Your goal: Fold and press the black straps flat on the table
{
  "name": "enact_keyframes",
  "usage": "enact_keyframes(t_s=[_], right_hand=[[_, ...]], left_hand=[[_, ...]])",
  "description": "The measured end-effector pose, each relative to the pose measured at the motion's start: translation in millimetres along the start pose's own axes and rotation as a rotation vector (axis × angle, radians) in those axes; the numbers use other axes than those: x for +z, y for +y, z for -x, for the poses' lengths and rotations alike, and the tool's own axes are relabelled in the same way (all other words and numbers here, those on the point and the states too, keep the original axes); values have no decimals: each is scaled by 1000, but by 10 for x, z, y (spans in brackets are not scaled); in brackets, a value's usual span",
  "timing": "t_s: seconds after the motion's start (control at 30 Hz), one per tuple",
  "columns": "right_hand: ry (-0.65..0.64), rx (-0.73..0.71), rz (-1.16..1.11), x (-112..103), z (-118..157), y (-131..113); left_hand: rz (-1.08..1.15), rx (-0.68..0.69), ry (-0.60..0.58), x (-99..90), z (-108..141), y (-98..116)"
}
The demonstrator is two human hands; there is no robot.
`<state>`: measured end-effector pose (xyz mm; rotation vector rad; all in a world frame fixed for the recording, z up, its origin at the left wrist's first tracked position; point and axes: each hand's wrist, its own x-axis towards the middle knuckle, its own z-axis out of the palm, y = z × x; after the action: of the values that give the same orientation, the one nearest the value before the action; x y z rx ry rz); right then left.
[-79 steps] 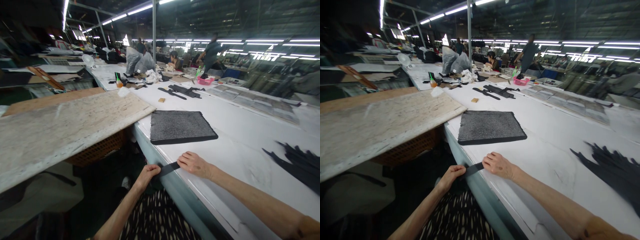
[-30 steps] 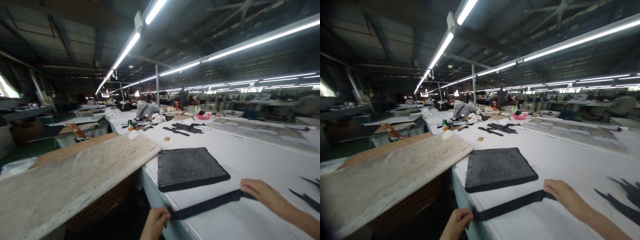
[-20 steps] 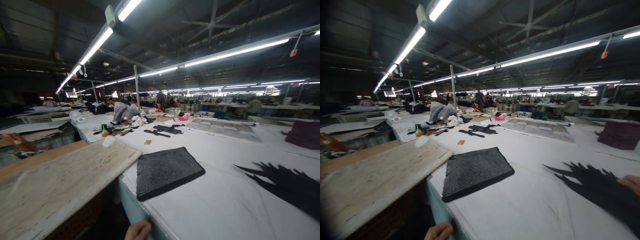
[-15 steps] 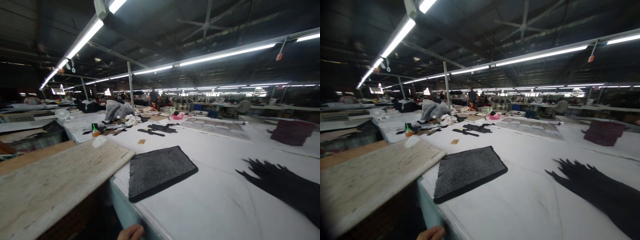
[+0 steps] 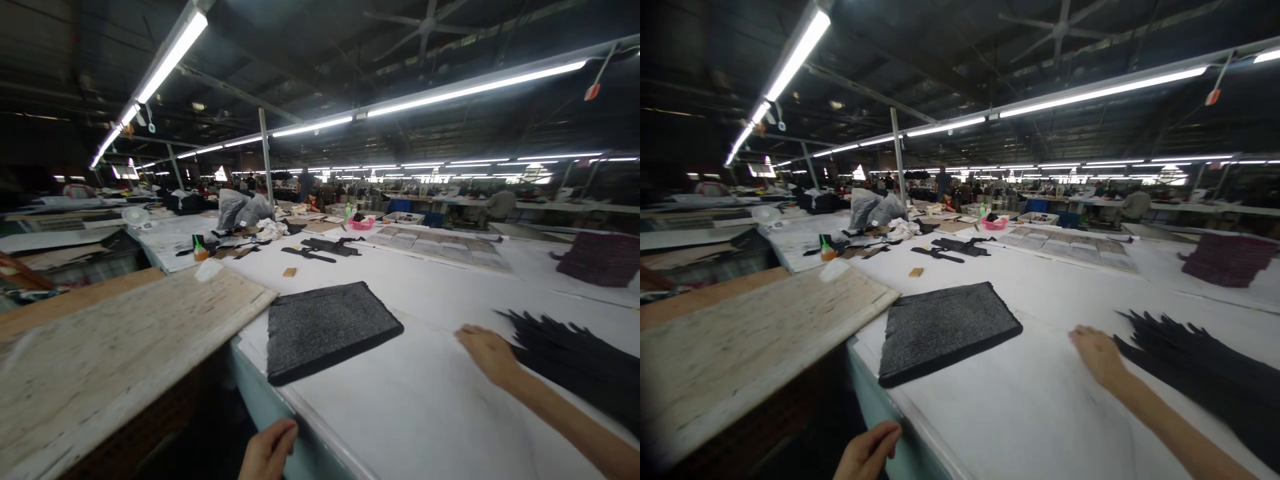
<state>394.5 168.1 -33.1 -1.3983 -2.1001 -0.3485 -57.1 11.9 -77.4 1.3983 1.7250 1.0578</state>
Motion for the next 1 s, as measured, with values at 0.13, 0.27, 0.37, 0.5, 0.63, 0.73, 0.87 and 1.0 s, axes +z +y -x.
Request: enact_keyframes(t_s=[0.13, 0.27, 0.37, 0.5, 0.63, 0.73, 0.87, 1.0], right_hand=[[-239, -382, 24, 556, -279, -1486], [-303, -571, -57, 731, -298, -2446], [-312, -637, -54, 828, -312, -2743], [-284, -675, 23, 959, -395, -2885], [-300, -732, 73, 1040, -471, -2976], [-327, -795, 95, 1066, -482, -3032], [-431, -718, 73, 1030, -515, -3071], [-593, -505, -27, 960, -631, -3086]], left_hand=[[-131, 143, 83, -28, 61, 98], [-346, 345, 173, 14, 74, 25], [-513, 468, 234, 62, 59, -41], [-655, 604, 299, 100, 0, -39], [-665, 668, 326, 109, -56, 25], [-638, 659, 309, 121, -66, 67], [-654, 666, 268, 156, -79, 87], [-747, 672, 238, 199, -167, 78]])
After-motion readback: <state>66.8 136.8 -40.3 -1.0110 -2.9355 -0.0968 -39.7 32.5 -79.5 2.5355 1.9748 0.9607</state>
